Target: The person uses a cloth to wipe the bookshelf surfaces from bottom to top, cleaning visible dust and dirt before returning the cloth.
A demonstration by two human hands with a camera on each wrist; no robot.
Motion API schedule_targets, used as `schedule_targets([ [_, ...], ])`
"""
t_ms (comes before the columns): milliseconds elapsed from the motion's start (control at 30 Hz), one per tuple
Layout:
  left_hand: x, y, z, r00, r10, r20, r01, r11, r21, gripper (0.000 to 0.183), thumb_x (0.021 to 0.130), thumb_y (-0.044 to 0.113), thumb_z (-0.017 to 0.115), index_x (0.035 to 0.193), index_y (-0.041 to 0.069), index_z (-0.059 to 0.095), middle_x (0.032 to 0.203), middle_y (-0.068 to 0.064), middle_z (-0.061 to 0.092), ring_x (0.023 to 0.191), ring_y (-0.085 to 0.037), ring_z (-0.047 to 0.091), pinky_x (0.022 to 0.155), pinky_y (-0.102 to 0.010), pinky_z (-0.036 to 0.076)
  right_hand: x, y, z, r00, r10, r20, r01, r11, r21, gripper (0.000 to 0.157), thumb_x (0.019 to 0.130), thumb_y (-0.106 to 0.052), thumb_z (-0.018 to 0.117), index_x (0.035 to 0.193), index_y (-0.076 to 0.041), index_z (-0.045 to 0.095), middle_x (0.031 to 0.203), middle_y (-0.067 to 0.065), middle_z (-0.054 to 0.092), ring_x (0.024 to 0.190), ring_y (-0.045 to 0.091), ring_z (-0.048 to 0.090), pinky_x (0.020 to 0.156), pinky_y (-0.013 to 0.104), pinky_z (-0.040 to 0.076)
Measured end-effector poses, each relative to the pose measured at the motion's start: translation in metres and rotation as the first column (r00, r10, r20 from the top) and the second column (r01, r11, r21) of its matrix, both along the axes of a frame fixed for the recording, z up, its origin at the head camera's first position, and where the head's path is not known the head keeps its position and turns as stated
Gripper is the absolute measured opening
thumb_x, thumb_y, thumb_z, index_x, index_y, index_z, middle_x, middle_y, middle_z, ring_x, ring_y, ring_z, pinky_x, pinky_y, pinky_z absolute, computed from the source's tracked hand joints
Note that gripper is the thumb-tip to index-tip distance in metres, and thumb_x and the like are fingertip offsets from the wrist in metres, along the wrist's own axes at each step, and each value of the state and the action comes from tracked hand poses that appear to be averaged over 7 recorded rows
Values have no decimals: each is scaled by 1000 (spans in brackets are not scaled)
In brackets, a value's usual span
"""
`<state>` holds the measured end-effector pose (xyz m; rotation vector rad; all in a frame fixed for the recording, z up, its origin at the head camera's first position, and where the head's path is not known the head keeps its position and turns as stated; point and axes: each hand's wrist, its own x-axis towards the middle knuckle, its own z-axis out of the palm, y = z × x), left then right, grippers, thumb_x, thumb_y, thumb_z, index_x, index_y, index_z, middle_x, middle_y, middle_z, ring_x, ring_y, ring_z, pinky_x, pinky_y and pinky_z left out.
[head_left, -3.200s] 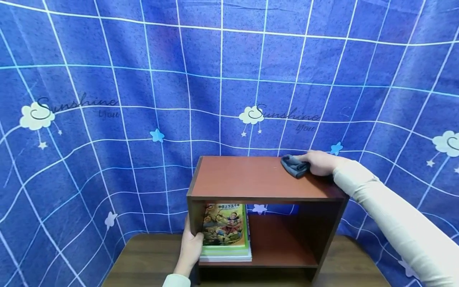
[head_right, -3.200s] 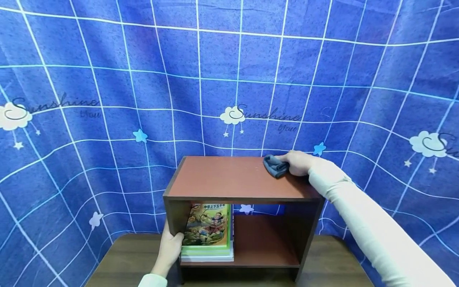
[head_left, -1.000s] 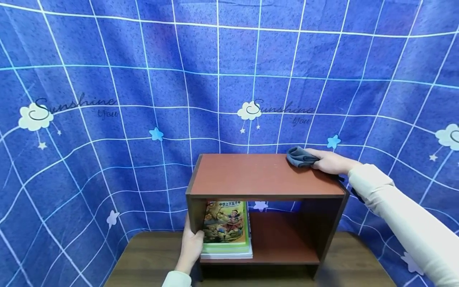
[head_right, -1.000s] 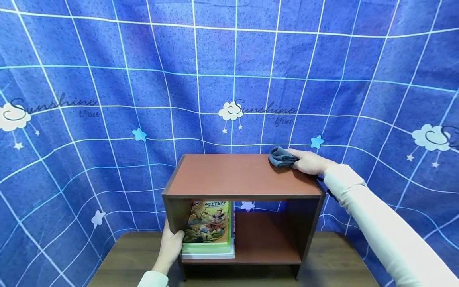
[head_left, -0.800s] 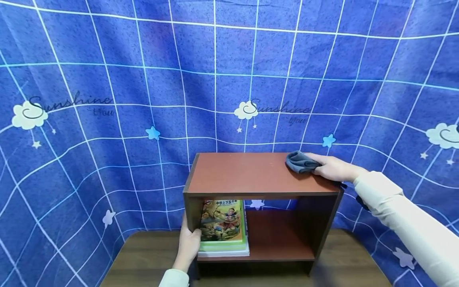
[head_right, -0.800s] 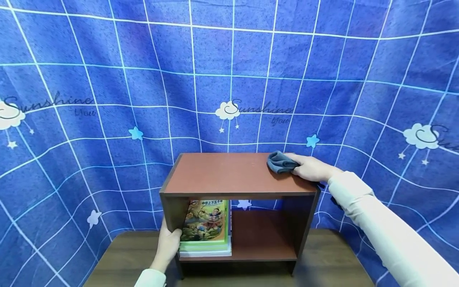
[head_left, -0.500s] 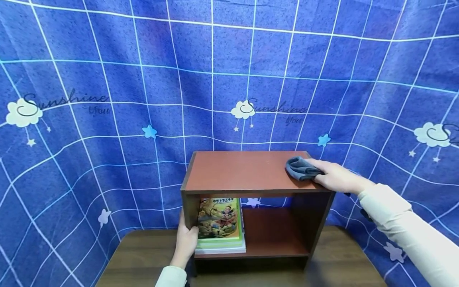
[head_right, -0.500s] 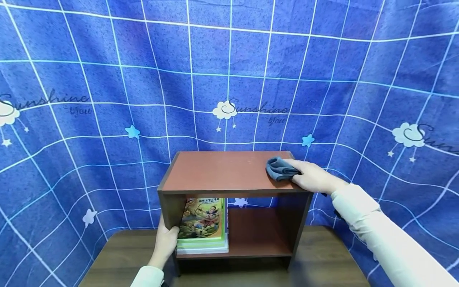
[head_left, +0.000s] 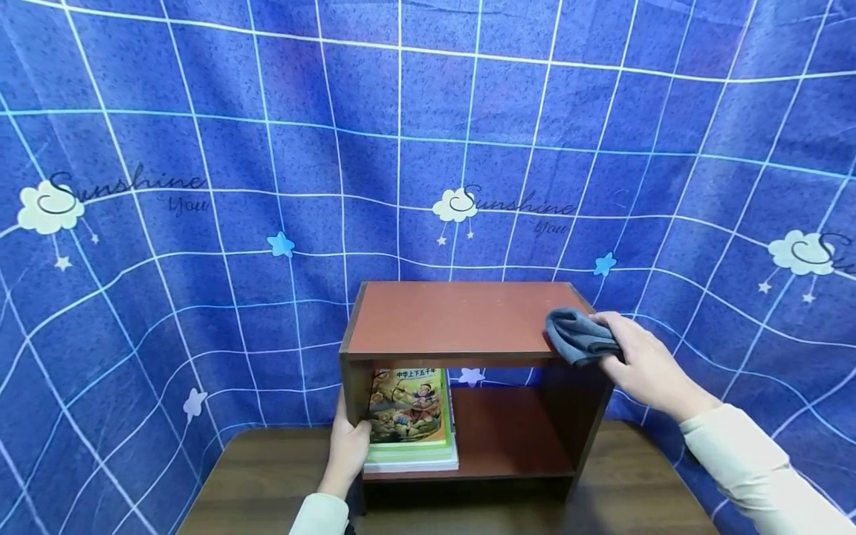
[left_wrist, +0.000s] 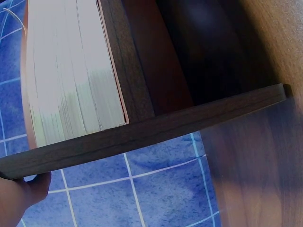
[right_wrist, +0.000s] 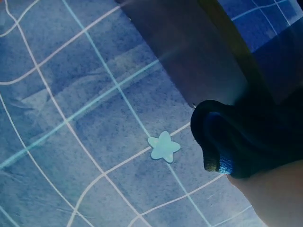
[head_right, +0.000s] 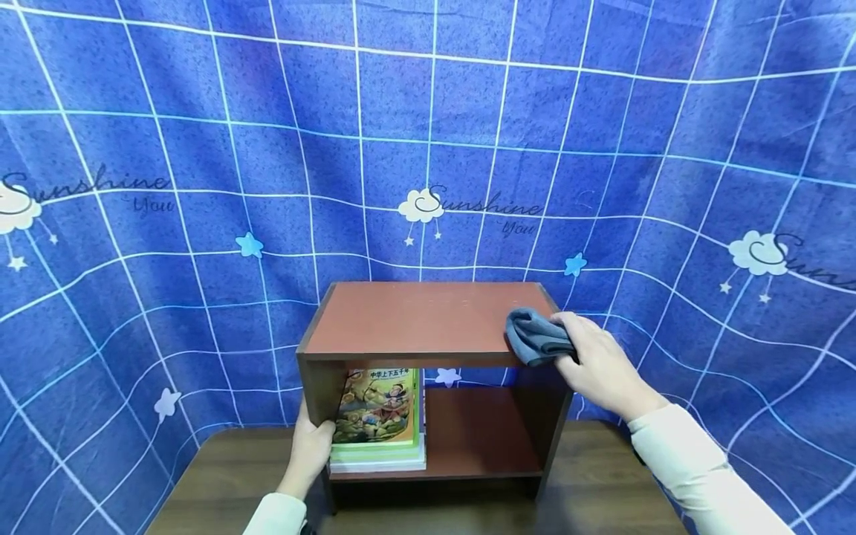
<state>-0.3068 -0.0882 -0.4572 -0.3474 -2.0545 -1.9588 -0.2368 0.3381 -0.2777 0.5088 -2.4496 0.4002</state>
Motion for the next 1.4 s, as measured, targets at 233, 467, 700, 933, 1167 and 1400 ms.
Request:
schedule_targets([
  [233, -6, -4, -12, 999, 28, -23, -29, 1000, -6, 89, 79, -21, 38, 153, 19, 11, 152, -15, 22, 136, -27, 21, 108, -46, 17, 4, -2, -15, 983, 46, -177, -48, 999, -11, 53, 70, -2, 64, 122, -3, 55, 121, 17, 56, 111, 34, 50, 95, 38, 34],
  [467, -12, -1, -19, 1000, 13, -4, -13, 999, -34, 89, 80, -18, 39, 153, 21, 9, 155, -10, 15, 137, -25, 17, 109, -44, 16, 15, 4, -32, 942, 90, -323, -102, 995, -20, 50, 70, -16, 62, 116, 2, 58, 121, 19, 57, 112, 35, 48, 105, 29, 26],
  [700, -14, -2, -23, 999, 35, 3, -35, 997, -76, 88, 80, -15, 42, 153, 19, 7, 156, -10, 12, 139, -28, 14, 109, -46, 14, 19, -2, -23, 935, 53, -350, -19, 995, 100, 50, 69, -20, 61, 114, 3, 57, 107, 18, 59, 98, 39, 53, 85, 48, 39],
  [933, -12, -7, -22, 999, 39, -4, -39, 996, -78, 89, 80, -15, 42, 153, 22, 9, 155, -12, 16, 138, -29, 18, 109, -47, 16, 21, -75, -35, 748, -66, -660, 32, 997, -65, 42, 68, -26, 60, 100, 0, 64, 88, 23, 56, 77, 45, 50, 62, 57, 33],
  [1167, -14, -6, -22, 998, 42, -47, -45, 997, -61, 91, 78, -18, 41, 153, 24, 11, 155, -9, 17, 138, -27, 19, 109, -44, 16, 8, -211, -54, 754, -15, -657, -144, 971, -188, 34, 80, -20, 62, 102, 6, 60, 87, 16, 57, 75, 31, 55, 63, 44, 48],
  [1400, -13, -8, -28, 941, -15, -339, 12, 1000, -12, 84, 79, -19, 48, 151, 11, 19, 149, -15, 30, 135, -18, 28, 106, -22, 22, -12, -322, -58, 819, 17, -574, -210, 939, -272, 43, 74, -10, 66, 115, 2, 56, 90, 9, 56, 76, 23, 56, 65, 37, 49],
])
